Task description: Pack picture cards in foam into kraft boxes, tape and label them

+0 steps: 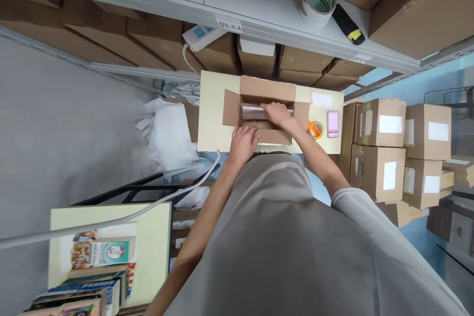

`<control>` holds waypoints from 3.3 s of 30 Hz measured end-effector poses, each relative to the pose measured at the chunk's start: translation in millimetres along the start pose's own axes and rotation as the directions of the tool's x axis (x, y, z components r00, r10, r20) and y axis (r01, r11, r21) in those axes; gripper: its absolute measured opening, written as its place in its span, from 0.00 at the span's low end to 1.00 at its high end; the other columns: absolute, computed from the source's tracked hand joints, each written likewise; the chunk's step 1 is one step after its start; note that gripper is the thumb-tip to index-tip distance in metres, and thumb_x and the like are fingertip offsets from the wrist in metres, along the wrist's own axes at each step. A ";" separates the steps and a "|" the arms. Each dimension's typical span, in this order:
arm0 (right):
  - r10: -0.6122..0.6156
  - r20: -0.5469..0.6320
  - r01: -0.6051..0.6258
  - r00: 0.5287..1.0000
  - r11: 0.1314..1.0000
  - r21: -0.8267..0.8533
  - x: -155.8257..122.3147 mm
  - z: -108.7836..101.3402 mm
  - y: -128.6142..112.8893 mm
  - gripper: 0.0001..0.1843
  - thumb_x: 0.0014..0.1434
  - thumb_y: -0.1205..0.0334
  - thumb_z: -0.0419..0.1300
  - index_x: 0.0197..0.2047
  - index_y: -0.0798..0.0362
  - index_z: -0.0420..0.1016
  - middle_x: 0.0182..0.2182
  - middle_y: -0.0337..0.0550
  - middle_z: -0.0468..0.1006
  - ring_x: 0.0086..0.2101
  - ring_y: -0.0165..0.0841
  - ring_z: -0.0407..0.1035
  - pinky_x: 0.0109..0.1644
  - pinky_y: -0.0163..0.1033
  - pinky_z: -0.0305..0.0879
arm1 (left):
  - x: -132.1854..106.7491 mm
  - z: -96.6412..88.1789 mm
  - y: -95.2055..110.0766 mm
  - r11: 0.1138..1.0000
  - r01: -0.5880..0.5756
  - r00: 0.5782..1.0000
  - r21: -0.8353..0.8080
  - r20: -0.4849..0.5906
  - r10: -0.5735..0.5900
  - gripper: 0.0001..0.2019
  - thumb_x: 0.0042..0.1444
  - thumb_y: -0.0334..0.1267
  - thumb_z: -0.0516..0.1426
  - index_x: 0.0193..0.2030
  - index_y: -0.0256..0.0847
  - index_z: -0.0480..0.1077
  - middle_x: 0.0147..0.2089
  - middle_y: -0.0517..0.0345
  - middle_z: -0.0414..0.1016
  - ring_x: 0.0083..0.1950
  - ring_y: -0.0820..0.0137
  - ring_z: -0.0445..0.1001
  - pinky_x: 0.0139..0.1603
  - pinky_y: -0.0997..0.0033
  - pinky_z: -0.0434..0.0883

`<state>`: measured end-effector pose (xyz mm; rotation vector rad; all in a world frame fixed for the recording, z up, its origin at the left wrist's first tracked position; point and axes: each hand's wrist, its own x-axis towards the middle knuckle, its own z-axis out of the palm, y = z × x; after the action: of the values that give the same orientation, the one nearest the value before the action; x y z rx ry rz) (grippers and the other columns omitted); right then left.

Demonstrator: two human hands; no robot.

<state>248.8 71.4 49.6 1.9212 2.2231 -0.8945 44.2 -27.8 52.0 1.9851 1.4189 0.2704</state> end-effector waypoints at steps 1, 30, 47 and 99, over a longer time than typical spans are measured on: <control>0.042 0.027 -0.043 0.999 0.998 0.040 8.6 9.6 -1.0 0.12 0.69 0.78 0.66 0.52 0.56 0.84 0.46 0.54 0.93 0.49 0.43 0.87 0.62 0.46 0.76 | -0.9 0.7 -0.1 1.000 0.001 1.000 -0.005 0.001 -0.001 0.20 0.75 0.40 0.56 0.66 0.40 0.81 0.67 0.40 0.84 0.71 0.45 0.78 0.85 0.39 0.59; 0.172 -0.366 -0.007 0.915 0.911 0.412 -161.8 28.6 41.8 0.57 0.70 0.41 0.72 0.89 0.48 0.50 0.78 0.63 0.72 0.78 0.54 0.66 0.83 0.68 0.59 | -15.0 -21.5 -10.8 0.992 -0.009 1.000 -0.125 -0.013 0.007 0.63 0.55 0.55 0.76 0.90 0.45 0.48 0.86 0.35 0.62 0.91 0.36 0.49 0.89 0.30 0.48; 0.232 -0.328 -0.109 0.916 0.930 0.352 -71.9 19.2 88.2 0.60 0.64 0.42 0.76 0.86 0.60 0.56 0.81 0.71 0.64 0.80 0.62 0.58 0.86 0.70 0.52 | 78.5 -20.4 -44.9 0.969 0.139 0.967 -0.202 -0.181 -0.176 0.65 0.53 0.38 0.76 0.91 0.37 0.45 0.91 0.29 0.46 0.92 0.34 0.39 0.91 0.33 0.44; 0.319 -0.324 -0.005 0.891 0.719 0.695 -92.0 64.2 95.6 0.23 0.69 0.38 0.69 0.54 0.46 0.85 0.72 0.54 0.81 0.62 0.48 0.82 0.72 0.56 0.79 | 67.2 9.3 -50.1 0.931 0.138 0.890 -0.337 -0.370 -0.266 0.12 0.64 0.34 0.65 0.52 0.45 0.86 0.56 0.46 0.82 0.57 0.49 0.82 0.70 0.44 0.77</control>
<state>336.9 -35.1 -1.5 2.8340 2.0040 -1.5599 37.0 37.9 -0.4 1.5668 1.7139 0.7995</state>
